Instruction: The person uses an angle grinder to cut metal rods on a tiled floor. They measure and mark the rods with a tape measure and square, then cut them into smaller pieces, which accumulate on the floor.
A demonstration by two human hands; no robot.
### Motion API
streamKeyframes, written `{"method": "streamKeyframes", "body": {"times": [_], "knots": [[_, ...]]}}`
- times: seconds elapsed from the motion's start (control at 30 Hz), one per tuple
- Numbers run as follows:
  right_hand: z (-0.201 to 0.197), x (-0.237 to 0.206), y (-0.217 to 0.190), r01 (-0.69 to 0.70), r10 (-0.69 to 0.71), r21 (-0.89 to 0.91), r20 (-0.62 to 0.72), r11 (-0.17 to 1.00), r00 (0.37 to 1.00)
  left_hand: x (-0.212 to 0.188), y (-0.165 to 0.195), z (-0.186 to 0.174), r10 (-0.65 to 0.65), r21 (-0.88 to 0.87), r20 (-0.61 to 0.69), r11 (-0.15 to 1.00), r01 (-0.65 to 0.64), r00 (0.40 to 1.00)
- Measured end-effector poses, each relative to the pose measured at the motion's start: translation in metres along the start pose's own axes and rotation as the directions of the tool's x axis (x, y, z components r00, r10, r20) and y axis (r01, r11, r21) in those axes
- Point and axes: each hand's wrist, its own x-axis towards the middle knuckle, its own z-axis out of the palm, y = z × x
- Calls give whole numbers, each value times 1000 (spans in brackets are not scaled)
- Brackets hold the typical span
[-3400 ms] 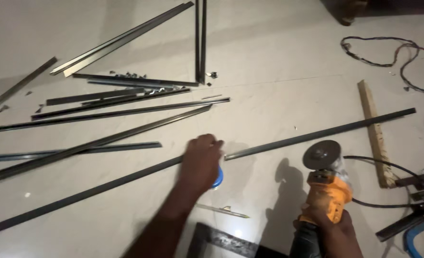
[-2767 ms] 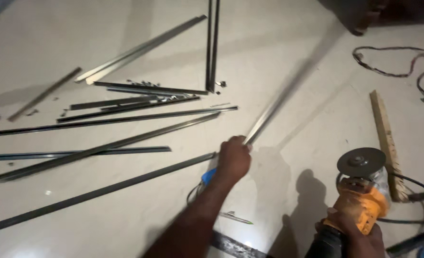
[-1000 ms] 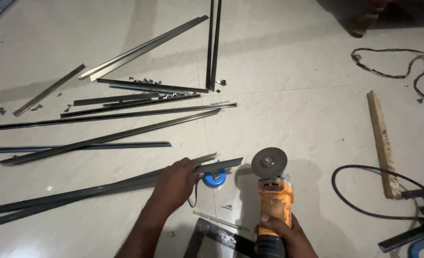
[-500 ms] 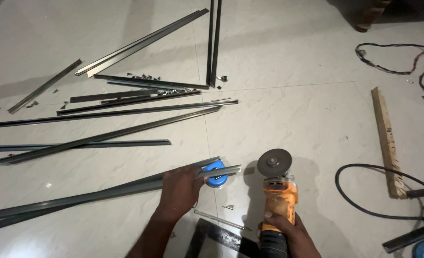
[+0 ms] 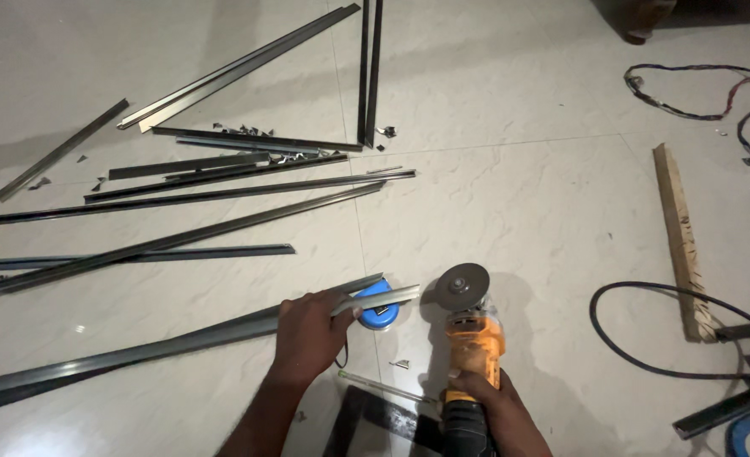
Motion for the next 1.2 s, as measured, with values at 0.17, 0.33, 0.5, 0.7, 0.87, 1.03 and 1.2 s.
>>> {"method": "streamKeyframes", "body": {"times": [0.17,0.33,0.5,0.7,0.87,1.03,1.2], "knots": [[2,-2,0,1,0,7,-6,1000,1000,-2,11,-5,-94,-16,74,995,96,993],[-1,-4,5,-7,7,6,-15,1000,1000,-6,19,2,-56,-10,48,998,57,997],[-5,-12,11,-34,34,-5,-64,999,997,-5,16,3,-147,-25,95,988,150,985],[4,-8,7,-11,12,14,-36,1000,999,-2,14,4,-178,-15,96,984,180,979],[4,-10,6,-23,23,10,-65,1000,998,-4,15,6,-256,-58,126,963,265,958],[0,-20,10,-71,72,17,-119,997,990,-1,13,7,-238,-50,142,968,247,961],[2,-22,9,-79,80,10,-142,997,987,-3,13,2,-228,-81,186,966,247,956]]}}
